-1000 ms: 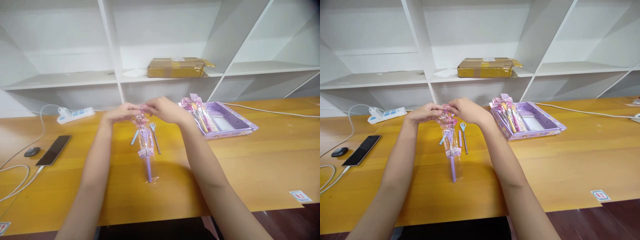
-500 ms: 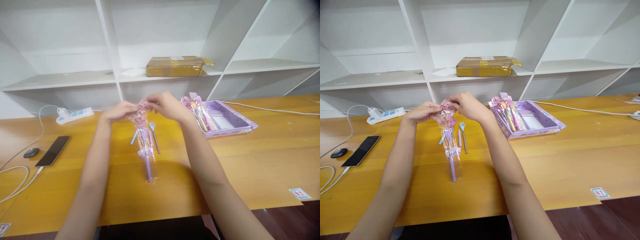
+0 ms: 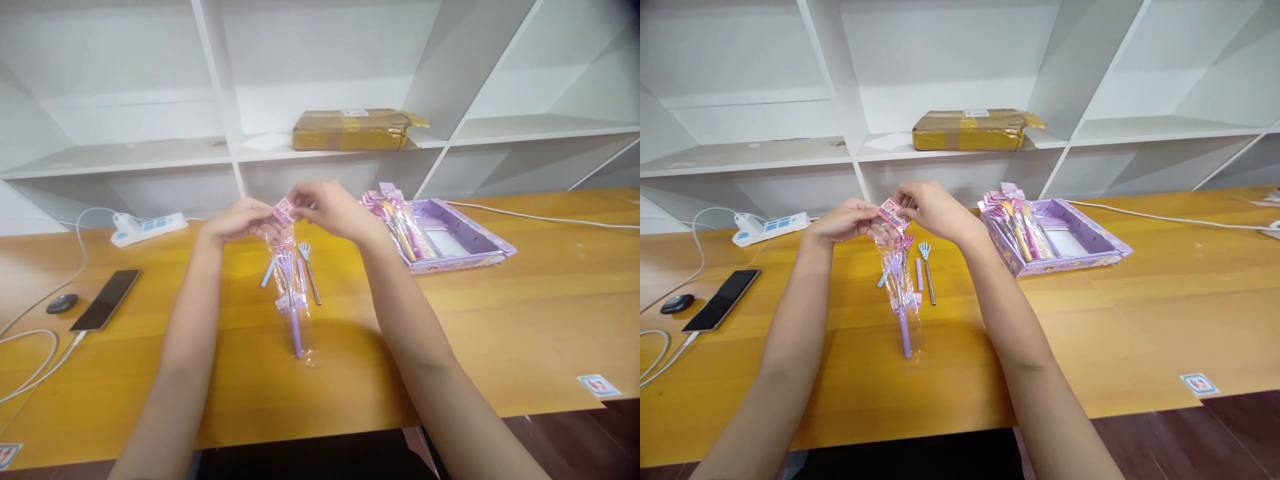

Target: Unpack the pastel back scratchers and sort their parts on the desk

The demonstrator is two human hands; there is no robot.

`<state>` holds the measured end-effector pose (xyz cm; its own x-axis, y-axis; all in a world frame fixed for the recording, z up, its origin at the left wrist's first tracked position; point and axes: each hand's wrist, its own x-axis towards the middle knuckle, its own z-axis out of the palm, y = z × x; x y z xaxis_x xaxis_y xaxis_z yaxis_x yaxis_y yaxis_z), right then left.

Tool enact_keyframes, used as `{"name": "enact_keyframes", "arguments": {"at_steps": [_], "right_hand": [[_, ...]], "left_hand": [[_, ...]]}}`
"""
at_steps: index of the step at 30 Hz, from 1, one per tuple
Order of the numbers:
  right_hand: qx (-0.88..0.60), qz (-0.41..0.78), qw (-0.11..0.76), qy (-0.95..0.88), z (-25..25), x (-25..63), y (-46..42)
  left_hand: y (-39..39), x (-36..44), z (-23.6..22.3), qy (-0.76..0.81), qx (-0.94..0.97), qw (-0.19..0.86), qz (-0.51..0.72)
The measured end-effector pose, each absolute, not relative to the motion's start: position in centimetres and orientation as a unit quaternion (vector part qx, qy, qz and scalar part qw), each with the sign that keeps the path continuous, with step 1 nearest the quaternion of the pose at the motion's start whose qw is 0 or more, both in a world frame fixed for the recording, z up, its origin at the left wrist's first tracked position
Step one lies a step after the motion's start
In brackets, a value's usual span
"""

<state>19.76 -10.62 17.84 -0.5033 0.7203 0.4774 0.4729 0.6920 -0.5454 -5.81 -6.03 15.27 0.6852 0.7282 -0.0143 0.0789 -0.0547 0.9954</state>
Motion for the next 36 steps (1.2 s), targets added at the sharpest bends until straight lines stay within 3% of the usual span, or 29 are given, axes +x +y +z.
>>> {"name": "enact_keyframes", "arguments": {"at_steps": [11,18,36], "right_hand": [[-0.362,0.145,0.374,-0.842,17.6,19.6,-10.3],[-0.359,0.143,0.322,-0.864,17.7,19.5,-10.7],[-0.342,0.045,0.291,-0.892,17.4,18.4,-10.9]], "left_hand": [[-6.0,-5.8,15.3,0.303,0.674,0.620,0.264],[-6.1,-5.4,15.3,0.327,0.663,0.609,0.288],[-5.4,-4.9,14.8,0.348,0.629,0.615,0.323]]}}
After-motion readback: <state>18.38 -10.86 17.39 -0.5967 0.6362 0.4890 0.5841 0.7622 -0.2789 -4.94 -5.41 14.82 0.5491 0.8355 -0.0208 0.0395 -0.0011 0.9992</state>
